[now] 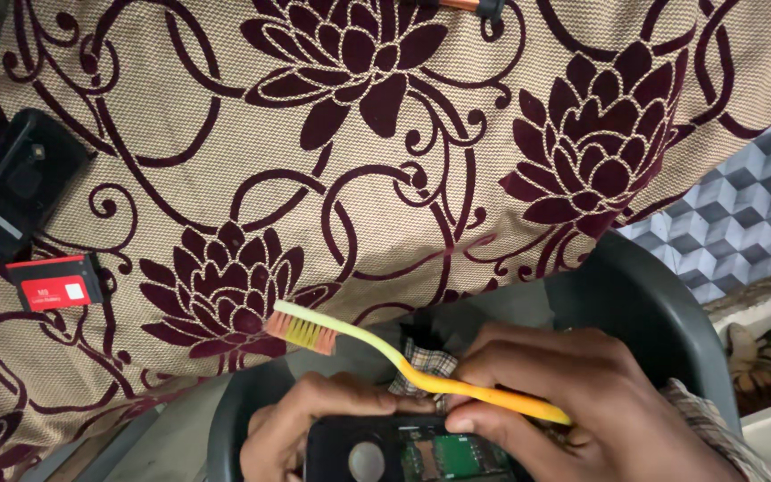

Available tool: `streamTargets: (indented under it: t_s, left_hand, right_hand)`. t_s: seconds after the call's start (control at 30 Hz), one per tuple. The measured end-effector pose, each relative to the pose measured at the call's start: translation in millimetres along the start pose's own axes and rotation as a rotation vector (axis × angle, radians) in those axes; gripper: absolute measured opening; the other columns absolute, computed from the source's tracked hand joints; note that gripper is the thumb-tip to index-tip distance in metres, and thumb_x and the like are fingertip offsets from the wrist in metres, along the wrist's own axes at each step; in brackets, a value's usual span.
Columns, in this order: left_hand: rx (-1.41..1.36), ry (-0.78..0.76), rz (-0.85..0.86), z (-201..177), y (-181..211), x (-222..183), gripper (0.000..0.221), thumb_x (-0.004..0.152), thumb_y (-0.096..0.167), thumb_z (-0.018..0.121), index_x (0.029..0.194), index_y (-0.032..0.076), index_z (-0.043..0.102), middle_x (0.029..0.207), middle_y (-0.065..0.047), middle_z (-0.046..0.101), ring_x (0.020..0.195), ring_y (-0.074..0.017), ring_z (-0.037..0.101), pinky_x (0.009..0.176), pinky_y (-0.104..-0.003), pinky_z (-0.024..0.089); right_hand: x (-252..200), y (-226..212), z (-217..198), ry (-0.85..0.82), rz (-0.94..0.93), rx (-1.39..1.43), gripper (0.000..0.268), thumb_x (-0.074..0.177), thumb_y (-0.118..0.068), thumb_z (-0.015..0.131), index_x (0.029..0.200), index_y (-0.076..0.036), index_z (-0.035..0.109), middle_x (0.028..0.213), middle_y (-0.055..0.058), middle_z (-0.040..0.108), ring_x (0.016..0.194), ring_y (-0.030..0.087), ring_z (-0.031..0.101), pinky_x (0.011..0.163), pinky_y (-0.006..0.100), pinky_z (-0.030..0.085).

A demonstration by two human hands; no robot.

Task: The person disassembles a small mobile phone, removes the back cover and keypad, and uses a toothbrush to clean the internal components. They then reassemble the phone by placing the keypad and back cover back on.

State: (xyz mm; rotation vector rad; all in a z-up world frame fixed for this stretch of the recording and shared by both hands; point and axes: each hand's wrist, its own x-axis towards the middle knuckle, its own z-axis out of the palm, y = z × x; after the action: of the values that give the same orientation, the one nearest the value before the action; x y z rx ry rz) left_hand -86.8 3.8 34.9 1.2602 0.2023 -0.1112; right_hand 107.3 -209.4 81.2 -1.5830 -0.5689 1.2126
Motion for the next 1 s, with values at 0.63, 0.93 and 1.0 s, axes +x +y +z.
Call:
streamTargets:
  t_s: [0.63,0.93,1.0]
  left_hand:
    - [-0.009,0.37,0.226,24.1,-5.0,42.7,0.039,0.094,0.013,0.079,0.122,-0.006,0.06,0.12,-0.028,0.074,0.111,-0.0343,0.076,0.1,-0.045,0.062]
    - [1.093,0.643,0.302,-13.8,8.1,84.0,0.058,0.076,0.013,0.091,0.122,-0.001,0.059,0.126,-0.017,0.064,0.114,-0.0341,0.066,0.094,-0.041,0.056]
    - [1.29,0.637,0.391,-20.4,14.8,82.8,0.055,0.071,0.018,0.088,0.113,-0.002,0.059,0.12,-0.019,0.062,0.109,-0.0388,0.059,0.093,-0.046,0.05]
  right_hand:
    - [12.8,9.4,6.0,0.378,-0.146,-0.2,0.01,0.092,-0.013,0.072,0.098,-0.006,0.075,0.089,0.001,0.073,0.072,0.006,0.068,0.058,0.023,0.052]
    - [82.4,11.2,-11.2,0.774,-0.265,-0.625,0.016,0.113,-0.007,0.064,0.123,0.005,0.069,0.091,0.01,0.059,0.068,0.015,0.054,0.065,0.031,0.041]
    - [96.8,9.8,-9.6,0.755,-0.268,-0.767,0.022,0.108,-0.006,0.067,0.127,0.005,0.07,0.1,0.015,0.062,0.07,0.02,0.057,0.062,0.033,0.044]
